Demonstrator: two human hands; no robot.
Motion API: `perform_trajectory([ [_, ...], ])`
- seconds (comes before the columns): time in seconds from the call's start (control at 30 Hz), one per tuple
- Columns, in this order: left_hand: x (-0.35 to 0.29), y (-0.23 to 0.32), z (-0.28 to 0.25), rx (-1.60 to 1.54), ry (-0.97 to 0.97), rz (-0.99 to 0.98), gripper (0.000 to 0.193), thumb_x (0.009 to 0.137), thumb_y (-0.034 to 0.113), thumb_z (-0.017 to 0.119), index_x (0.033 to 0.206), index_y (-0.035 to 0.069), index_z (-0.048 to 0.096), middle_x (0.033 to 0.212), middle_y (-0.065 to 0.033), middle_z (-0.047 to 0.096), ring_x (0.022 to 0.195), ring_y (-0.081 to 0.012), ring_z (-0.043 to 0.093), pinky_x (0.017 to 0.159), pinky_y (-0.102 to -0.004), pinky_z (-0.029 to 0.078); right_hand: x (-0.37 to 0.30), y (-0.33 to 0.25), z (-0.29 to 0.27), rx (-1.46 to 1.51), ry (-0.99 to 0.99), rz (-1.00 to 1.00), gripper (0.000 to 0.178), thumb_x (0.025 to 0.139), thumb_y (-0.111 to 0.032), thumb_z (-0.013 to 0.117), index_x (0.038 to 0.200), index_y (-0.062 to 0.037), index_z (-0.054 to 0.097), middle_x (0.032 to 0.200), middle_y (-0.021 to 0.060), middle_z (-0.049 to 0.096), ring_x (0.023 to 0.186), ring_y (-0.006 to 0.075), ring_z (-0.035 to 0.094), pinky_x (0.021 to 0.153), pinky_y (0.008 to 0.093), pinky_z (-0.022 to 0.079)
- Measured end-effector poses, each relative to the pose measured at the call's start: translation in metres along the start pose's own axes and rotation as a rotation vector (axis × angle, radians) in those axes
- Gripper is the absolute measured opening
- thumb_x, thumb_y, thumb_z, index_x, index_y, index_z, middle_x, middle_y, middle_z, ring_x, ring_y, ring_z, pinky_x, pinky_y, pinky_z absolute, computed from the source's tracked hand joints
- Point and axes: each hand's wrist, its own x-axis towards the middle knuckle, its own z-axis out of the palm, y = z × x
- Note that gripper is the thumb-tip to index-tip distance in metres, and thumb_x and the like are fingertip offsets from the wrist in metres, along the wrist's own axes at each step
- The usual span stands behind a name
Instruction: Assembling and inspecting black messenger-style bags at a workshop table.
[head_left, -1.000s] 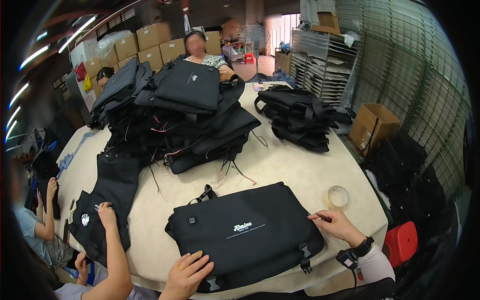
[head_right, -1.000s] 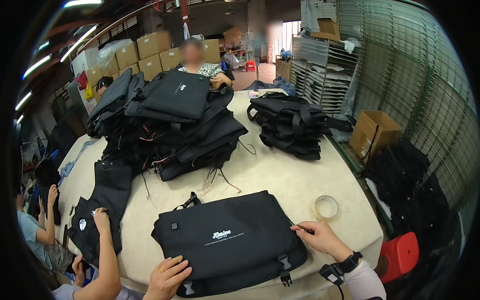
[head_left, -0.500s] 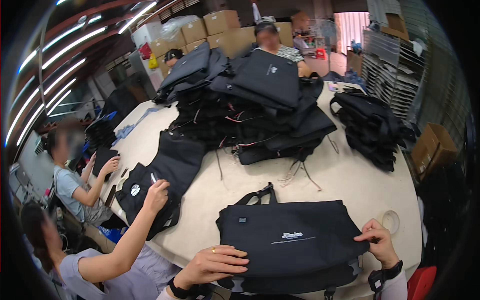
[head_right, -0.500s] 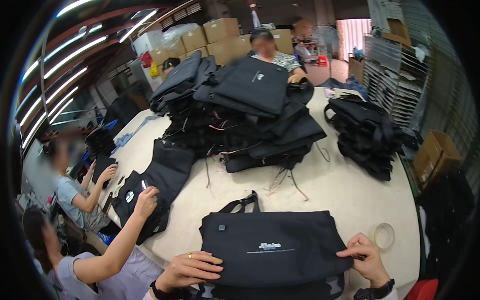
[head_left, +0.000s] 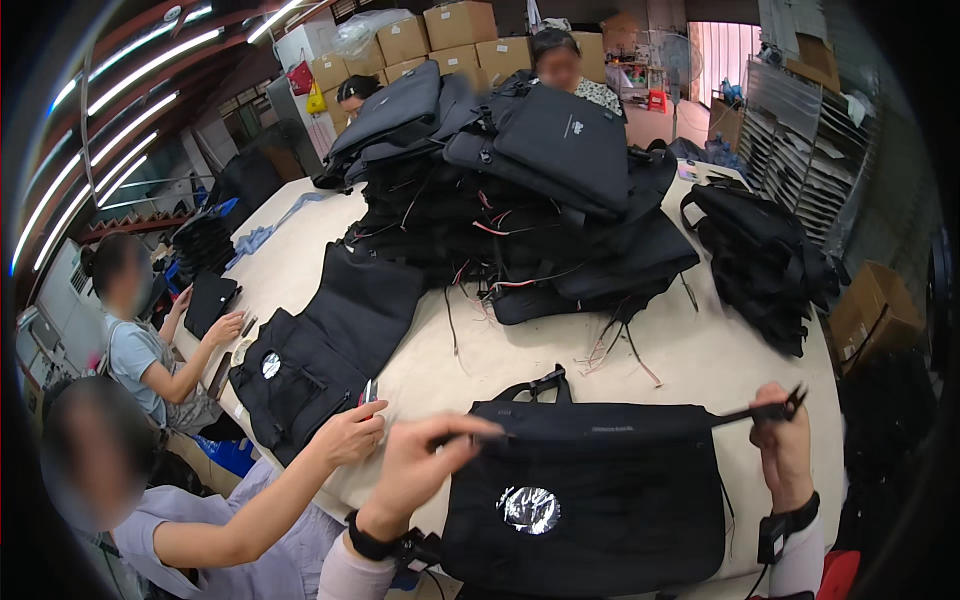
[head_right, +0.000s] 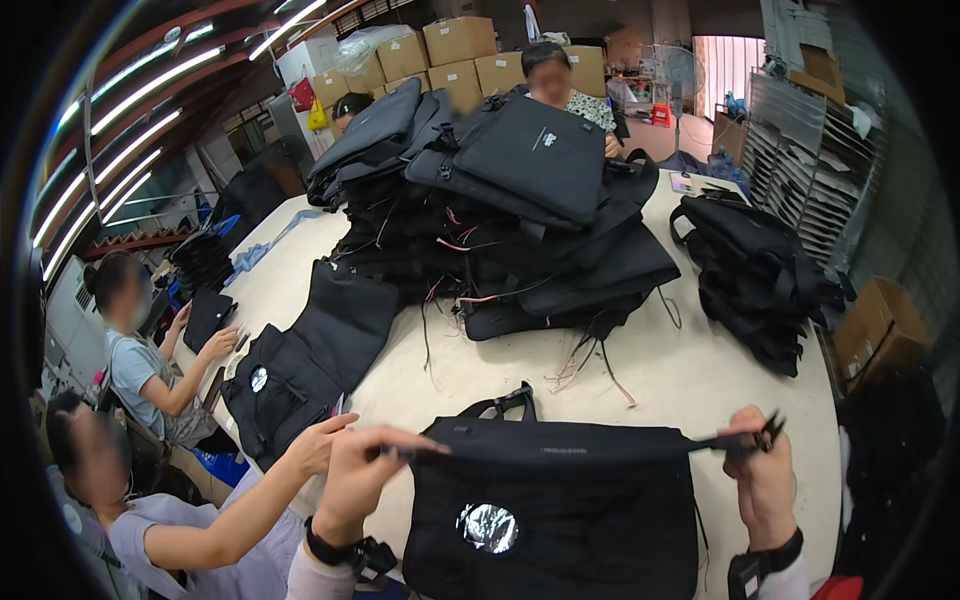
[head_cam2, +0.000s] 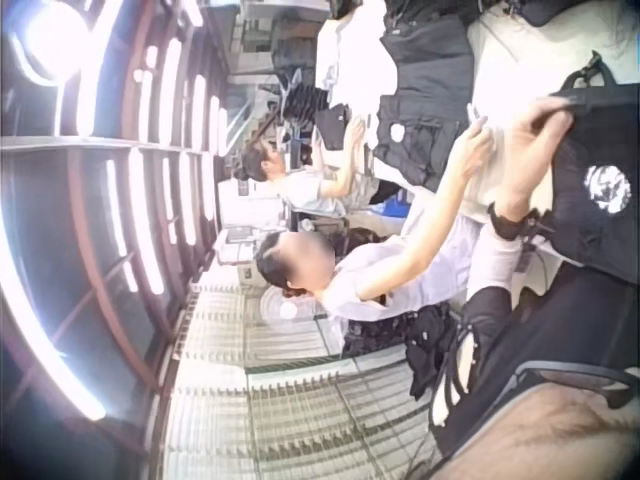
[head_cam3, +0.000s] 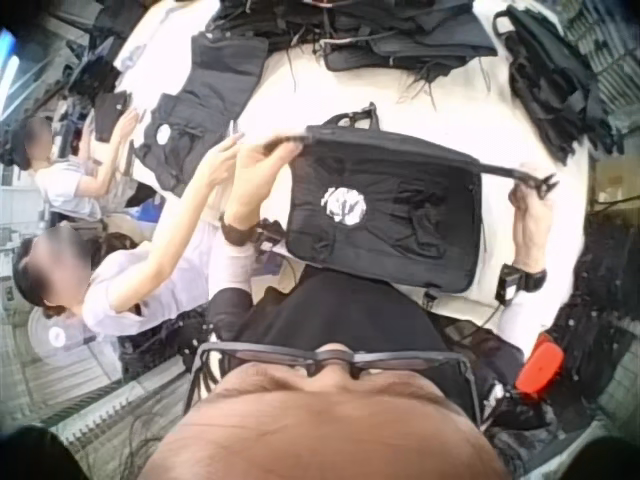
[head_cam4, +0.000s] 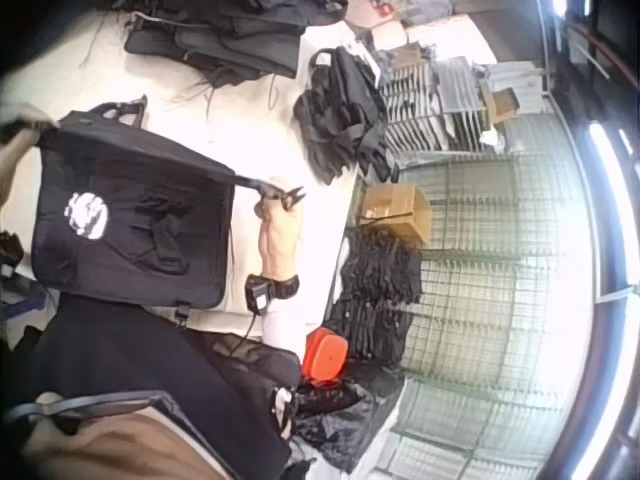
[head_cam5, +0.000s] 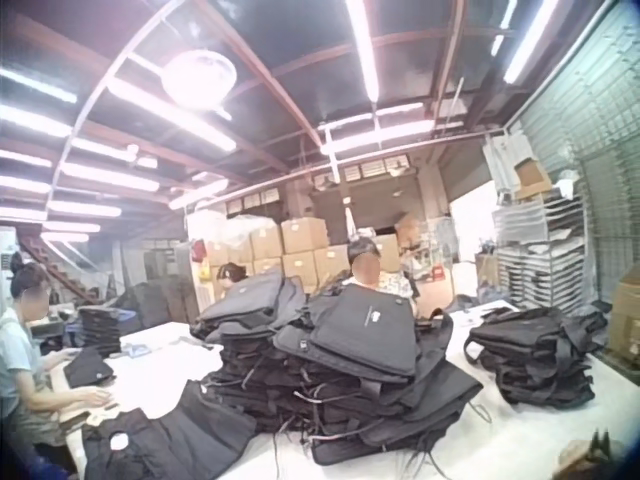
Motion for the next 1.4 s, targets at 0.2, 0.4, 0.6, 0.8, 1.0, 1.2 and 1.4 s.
perform_trajectory([
  [0.2,0.115,-0.056,-0.001,-0.508,0.197,-0.223,0.040,0.100,0.036,0.061,0.115,-0.001,0.067,0.107,-0.0049,0.071,0.097,-0.0103,0.064,0.090,-0.0259,0.047,0.083,0.026,0.022,-0.322,-0.030,0.083,0.013,0.092,-0.014,0.069,0.090,-0.0053,0.060,0.067,-0.0060,0.048,0.049,0.0040,0.040,0.043,0.0223,0.036],
  [0.4,0.119,-0.068,0.007,-0.539,0.187,-0.246,0.043,0.102,0.035,0.056,0.120,-0.003,0.065,0.119,-0.0074,0.069,0.110,-0.0142,0.062,0.099,-0.0286,0.044,0.081,0.039,0.006,-0.239,0.017,0.047,0.012,0.092,-0.009,0.067,0.090,-0.0064,0.055,0.068,-0.0054,0.048,0.049,0.0033,0.041,0.041,0.0214,0.036],
  [0.6,0.119,-0.057,0.008,-0.651,0.099,-0.273,0.039,0.102,0.031,0.057,0.118,-0.003,0.066,0.117,-0.0088,0.070,0.105,-0.0152,0.065,0.096,-0.0304,0.047,0.088,0.043,-0.003,-0.061,0.091,-0.032,0.013,0.093,-0.010,0.067,0.091,-0.0084,0.055,0.066,-0.0064,0.048,0.046,0.0024,0.039,0.041,0.0209,0.034],
  [0.8,0.115,-0.053,0.017,-0.738,0.071,-0.283,0.032,0.100,0.023,0.058,0.115,-0.004,0.067,0.114,-0.0098,0.070,0.104,-0.0164,0.066,0.094,-0.0301,0.048,0.093,0.045,-0.020,-0.092,0.109,-0.017,0.012,0.093,-0.010,0.068,0.093,-0.0083,0.057,0.067,-0.0064,0.049,0.046,0.0026,0.040,0.041,0.0208,0.034],
  [1.0,0.124,-0.060,0.030,-0.811,0.157,-0.316,0.030,0.097,0.021,0.062,0.112,-0.004,0.068,0.113,-0.0115,0.070,0.104,-0.0185,0.066,0.095,-0.0311,0.048,0.077,0.040,-0.024,-0.135,0.183,-0.011,0.016,0.089,-0.017,0.073,0.097,-0.0113,0.059,0.073,-0.0062,0.054,0.053,0.0014,0.044,0.042,0.0194,0.035],
  [1.2,0.119,-0.064,0.011,-0.788,0.179,-0.212,0.031,0.100,0.019,0.056,0.117,-0.005,0.064,0.116,-0.0127,0.069,0.109,-0.0225,0.065,0.100,-0.0349,0.047,0.070,0.032,0.005,-0.097,0.071,-0.040,0.009,0.092,-0.012,0.071,0.093,-0.0084,0.064,0.069,-0.0083,0.053,0.053,-0.0002,0.042,0.046,0.0183,0.032],
  [1.4,0.130,-0.063,0.016,-0.758,0.143,-0.240,0.033,0.102,0.020,0.053,0.119,-0.006,0.062,0.117,-0.0144,0.068,0.110,-0.0236,0.065,0.100,-0.0357,0.047,0.058,0.026,0.001,-0.131,0.075,-0.144,0.009,0.092,-0.011,0.070,0.093,-0.0043,0.064,0.064,-0.0074,0.053,0.050,0.0014,0.043,0.045,0.0187,0.033],
])
